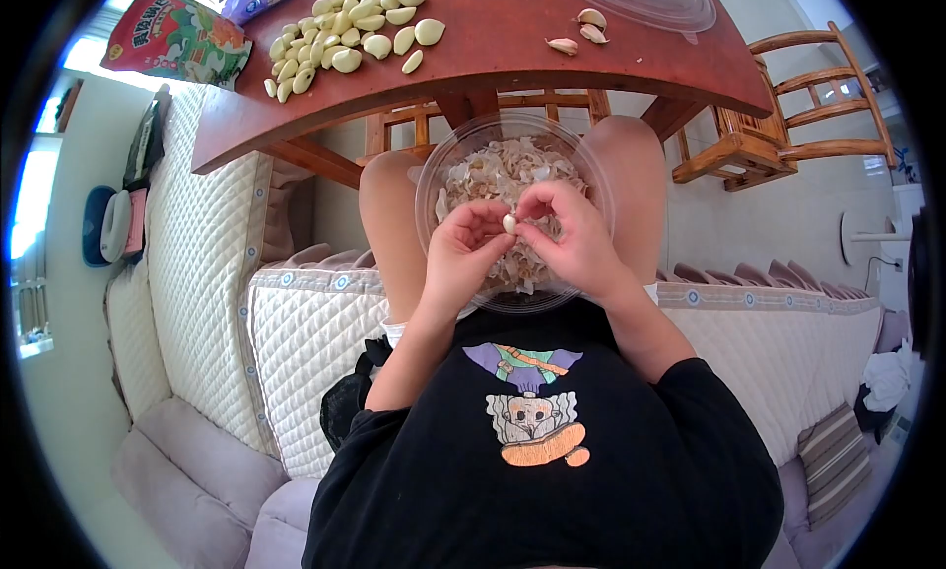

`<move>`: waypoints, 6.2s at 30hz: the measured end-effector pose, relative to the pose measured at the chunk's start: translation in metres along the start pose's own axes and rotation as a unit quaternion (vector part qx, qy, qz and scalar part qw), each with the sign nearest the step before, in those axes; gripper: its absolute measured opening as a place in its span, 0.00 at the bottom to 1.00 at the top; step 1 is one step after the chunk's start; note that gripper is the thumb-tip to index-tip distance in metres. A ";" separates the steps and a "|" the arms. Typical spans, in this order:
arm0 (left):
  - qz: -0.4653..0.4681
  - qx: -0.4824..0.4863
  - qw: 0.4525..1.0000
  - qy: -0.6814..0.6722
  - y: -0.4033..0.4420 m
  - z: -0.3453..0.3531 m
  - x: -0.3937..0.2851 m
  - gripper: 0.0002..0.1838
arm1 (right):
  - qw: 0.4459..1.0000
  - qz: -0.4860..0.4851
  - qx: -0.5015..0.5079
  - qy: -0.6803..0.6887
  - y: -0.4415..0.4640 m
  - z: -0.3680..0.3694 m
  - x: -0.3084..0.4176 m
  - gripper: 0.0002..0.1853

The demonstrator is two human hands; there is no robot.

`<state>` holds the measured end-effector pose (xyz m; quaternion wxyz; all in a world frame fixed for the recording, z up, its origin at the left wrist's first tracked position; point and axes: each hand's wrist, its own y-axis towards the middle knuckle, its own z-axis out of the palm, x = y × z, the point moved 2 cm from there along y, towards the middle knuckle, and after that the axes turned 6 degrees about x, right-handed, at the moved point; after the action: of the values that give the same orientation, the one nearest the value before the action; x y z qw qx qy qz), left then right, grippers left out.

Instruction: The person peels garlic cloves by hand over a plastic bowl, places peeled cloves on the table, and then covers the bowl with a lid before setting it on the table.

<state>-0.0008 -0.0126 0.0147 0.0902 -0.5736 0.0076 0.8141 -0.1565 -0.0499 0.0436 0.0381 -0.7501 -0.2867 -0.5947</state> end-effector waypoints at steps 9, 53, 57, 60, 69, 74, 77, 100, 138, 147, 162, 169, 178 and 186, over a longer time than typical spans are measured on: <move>0.072 -0.020 0.992 0.105 -0.002 0.001 -0.002 0.11 | 1.000 -0.017 -0.005 0.000 -0.001 0.001 0.001 0.13; 0.376 -0.189 0.745 0.518 0.083 -0.010 -0.170 0.07 | 0.956 -0.086 0.011 -0.279 0.045 -0.022 -0.018 0.08; 0.411 -0.213 0.590 0.661 0.142 -0.021 -0.175 0.05 | 0.959 -0.082 0.025 -0.269 0.052 -0.023 -0.009 0.08; 0.377 -0.239 0.556 0.701 0.158 -0.025 -0.172 0.03 | 0.955 -0.086 0.036 -0.282 0.052 -0.026 -0.016 0.08; 0.392 -0.218 0.570 0.688 0.159 -0.024 -0.178 0.06 | 0.955 -0.081 0.053 -0.281 0.045 -0.028 -0.014 0.10; 0.423 -0.194 0.609 0.642 0.152 -0.021 -0.179 0.05 | 0.951 -0.087 0.062 -0.290 0.047 -0.037 -0.001 0.12; 0.436 -0.162 0.660 0.590 0.133 -0.011 -0.175 0.05 | 0.962 -0.097 0.005 -0.256 0.057 -0.056 0.033 0.12; 0.173 0.102 0.903 0.379 0.053 0.033 -0.066 0.02 | 0.921 -0.062 -0.125 -0.364 0.146 -0.138 0.042 0.07; -0.152 0.091 0.984 -0.024 0.033 -0.018 -0.002 0.10 | 0.988 0.001 0.143 -0.051 0.033 -0.017 -0.014 0.08; -0.178 0.063 0.971 -0.148 0.031 -0.015 0.009 0.10 | 0.988 0.012 0.156 0.002 0.036 -0.015 -0.022 0.08; -0.092 -0.031 0.941 -0.323 0.042 -0.015 0.008 0.08 | 0.996 -0.060 0.061 -0.002 0.030 -0.014 -0.032 0.09; -0.061 -0.050 0.984 -0.163 0.039 -0.018 -0.007 0.11 | 0.966 -0.048 0.061 -0.246 0.034 -0.028 -0.032 0.08; 0.006 -0.019 0.999 0.039 0.038 -0.010 0.000 0.15 | 0.987 -0.023 0.032 -0.157 0.042 -0.020 -0.010 0.04; 0.032 -0.032 0.987 0.153 0.035 -0.003 -0.011 0.12 | 0.995 0.083 0.053 -0.004 0.039 -0.013 -0.022 0.05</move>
<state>-0.0002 -0.0491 0.0207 0.0437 -0.6935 0.0140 0.7190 -0.1527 -0.0959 0.0381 0.1254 -0.7706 -0.2547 -0.5706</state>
